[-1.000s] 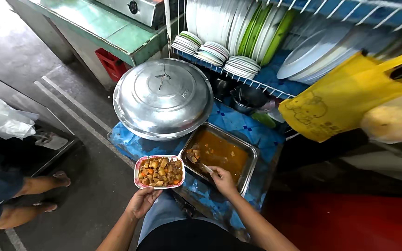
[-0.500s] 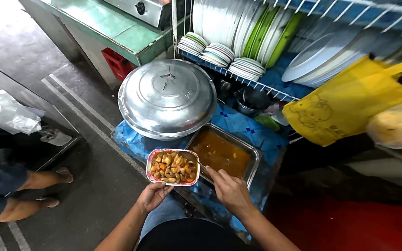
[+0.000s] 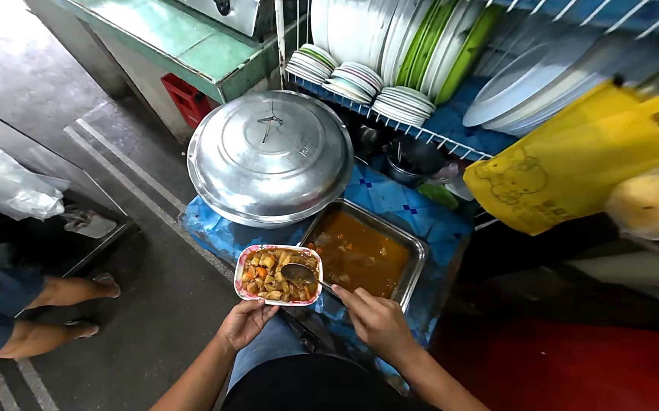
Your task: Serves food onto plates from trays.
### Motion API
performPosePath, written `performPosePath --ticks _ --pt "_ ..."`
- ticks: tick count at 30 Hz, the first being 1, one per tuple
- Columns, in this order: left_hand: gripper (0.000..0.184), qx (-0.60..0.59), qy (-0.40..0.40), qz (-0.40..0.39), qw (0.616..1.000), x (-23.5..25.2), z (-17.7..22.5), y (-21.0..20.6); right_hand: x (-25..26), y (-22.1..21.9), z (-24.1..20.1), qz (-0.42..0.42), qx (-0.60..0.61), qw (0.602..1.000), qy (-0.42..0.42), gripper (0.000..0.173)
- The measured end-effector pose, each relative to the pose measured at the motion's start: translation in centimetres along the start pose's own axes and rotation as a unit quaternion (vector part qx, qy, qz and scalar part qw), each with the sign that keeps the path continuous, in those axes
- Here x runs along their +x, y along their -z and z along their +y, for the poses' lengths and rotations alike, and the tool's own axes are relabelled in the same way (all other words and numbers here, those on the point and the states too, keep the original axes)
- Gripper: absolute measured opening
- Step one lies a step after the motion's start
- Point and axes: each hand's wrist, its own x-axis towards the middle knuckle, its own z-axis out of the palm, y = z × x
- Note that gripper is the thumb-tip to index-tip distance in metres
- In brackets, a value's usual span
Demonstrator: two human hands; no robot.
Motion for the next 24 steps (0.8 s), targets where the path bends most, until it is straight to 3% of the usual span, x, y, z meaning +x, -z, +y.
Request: performPosePath --ticks 4,8,11,14,18,24 --pt "0.027 0.0 0.0 -0.001 1.0 0.2 0.3 0.5 0.3 1.6 0.8 0.0 0.147 0.981 -0.128 0.032" --pt "0.025 -0.018 -0.003 -0.008 1.0 0.2 0.2 0.3 0.3 3.7 4.0 -0.021 0.039 0.964 -0.262 0.032" --pt "0.023 -0.033 -0.005 -0.007 0.999 0.4 0.2 0.2 1.1 4.7 6.1 -0.145 -0.104 0.889 -0.421 0.036" --pt "0.024 -0.037 -0.007 -0.003 0.999 0.4 0.2 0.2 0.8 3.8 8.3 -0.204 -0.163 0.819 -0.512 0.039" --pt "0.023 -0.039 -0.016 0.007 0.999 0.3 0.5 0.5 -0.1 1.7 9.0 -0.181 -0.123 0.806 -0.55 0.039" --pt "0.022 -0.038 -0.038 0.021 0.998 -0.5 0.8 0.7 1.1 -3.0 6.8 -0.164 -0.004 0.851 -0.5 0.04"
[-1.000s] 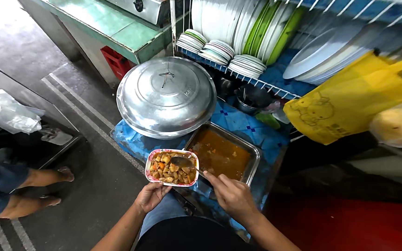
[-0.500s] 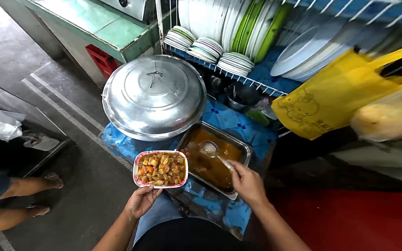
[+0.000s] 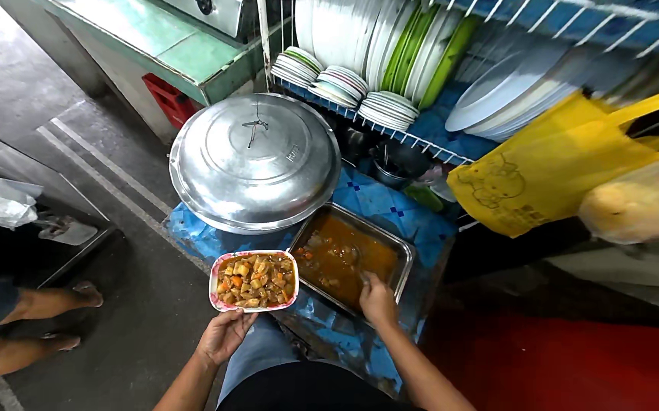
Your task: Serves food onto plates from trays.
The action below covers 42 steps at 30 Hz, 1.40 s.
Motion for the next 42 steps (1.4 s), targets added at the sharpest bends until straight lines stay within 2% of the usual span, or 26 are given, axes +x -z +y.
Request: performPosePath --ticks 8,16,22,27,29,31,33,36,42 --pt "0.022 -0.016 -0.035 0.022 0.999 -1.7 0.2 1.8 -0.2 -3.6 -3.8 -0.059 0.0 0.994 0.094 0.04" --pt "0.02 -0.026 -0.046 0.049 0.997 -2.9 0.2 3.5 -2.0 -4.8 -4.1 -0.073 -0.028 0.985 0.151 0.042" --pt "0.024 -0.034 -0.043 0.047 0.997 -2.6 0.2 3.3 -3.7 -4.9 -3.3 -0.047 -0.037 0.978 0.2 0.043" --pt "0.023 -0.014 -0.035 0.053 0.998 -2.3 0.4 2.8 -4.4 -5.5 -3.2 0.061 -0.095 0.953 0.282 0.042" --pt "0.023 -0.011 -0.033 0.056 0.998 -2.0 0.4 2.8 -4.3 -5.7 -3.1 0.071 -0.095 0.95 0.289 0.042" --pt "0.023 -0.007 -0.032 0.059 0.998 -1.8 0.4 2.8 -4.1 -5.5 -3.1 0.036 -0.055 0.963 0.261 0.04" --pt "0.022 -0.005 -0.03 0.065 0.997 -1.7 0.5 2.8 -3.2 -4.8 -3.1 -0.039 0.032 0.978 0.203 0.04" --pt "0.021 0.018 -0.031 0.074 0.997 -1.6 0.5 2.7 -0.6 -4.6 -2.3 -0.111 0.171 0.968 0.148 0.034" --pt "0.023 0.043 -0.009 0.047 0.998 -1.0 0.5 2.4 0.2 -2.8 -2.0 -0.107 0.284 0.944 0.129 0.026"
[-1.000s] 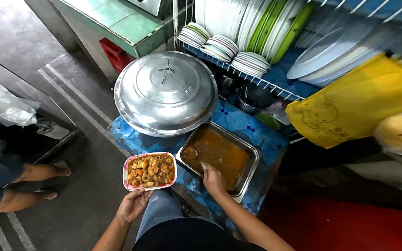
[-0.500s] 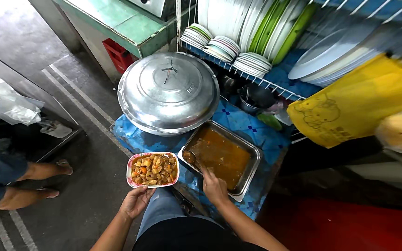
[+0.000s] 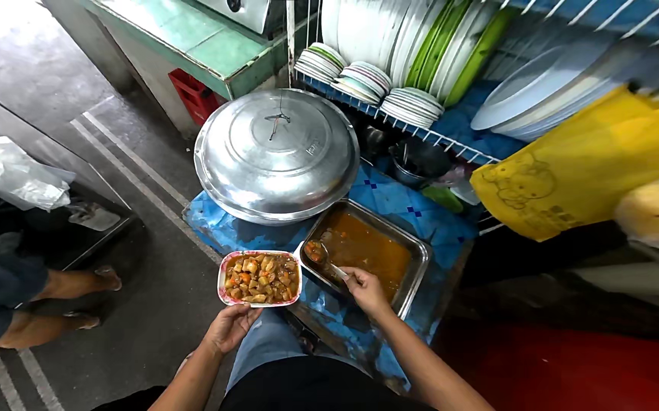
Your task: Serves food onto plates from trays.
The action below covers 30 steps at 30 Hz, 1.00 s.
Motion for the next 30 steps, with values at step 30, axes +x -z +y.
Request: performPosePath --ticks 30 --pt "0.031 0.117 0.116 -0.161 0.973 2.5 -2.8 -7.7 -6.2 1.5 -6.5 0.183 -0.365 0.808 0.425 0.036"
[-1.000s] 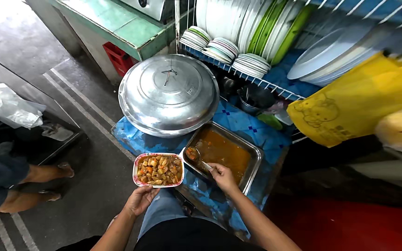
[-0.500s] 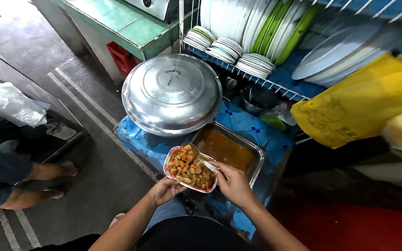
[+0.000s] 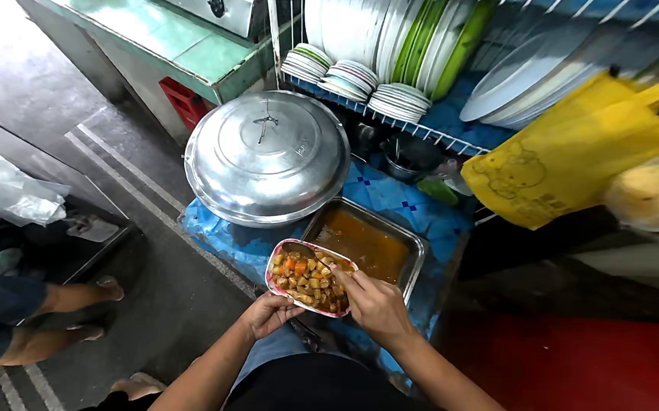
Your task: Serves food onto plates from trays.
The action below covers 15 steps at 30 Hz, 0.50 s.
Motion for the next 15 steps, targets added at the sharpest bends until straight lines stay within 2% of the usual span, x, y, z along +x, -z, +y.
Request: performPosePath --ticks 2,6,9,11,13,15 --pt "0.031 -0.008 0.0 0.006 1.0 0.0 -0.1 0.0 0.1 0.3 -0.3 0.011 0.0 1.0 0.007 0.037" --pt "0.032 -0.025 -0.003 0.011 1.0 0.0 -0.3 0.6 0.2 0.9 0.0 -0.03 0.053 0.998 -0.012 0.037" --pt "0.032 -0.035 -0.014 0.029 0.999 -0.2 0.0 1.0 -0.1 2.5 1.7 -0.026 0.116 0.989 -0.089 0.036" --pt "0.03 -0.045 -0.025 0.048 0.998 -0.6 0.2 1.3 -0.6 3.8 3.7 -0.034 0.116 0.982 -0.146 0.034" --pt "0.028 -0.052 -0.039 0.067 0.996 -1.0 0.5 1.8 -1.5 4.9 6.1 -0.077 0.08 0.971 -0.211 0.032" --pt "0.027 -0.058 -0.06 0.074 0.994 -1.5 0.8 2.6 -2.5 5.3 8.2 -0.157 0.031 0.939 -0.304 0.032"
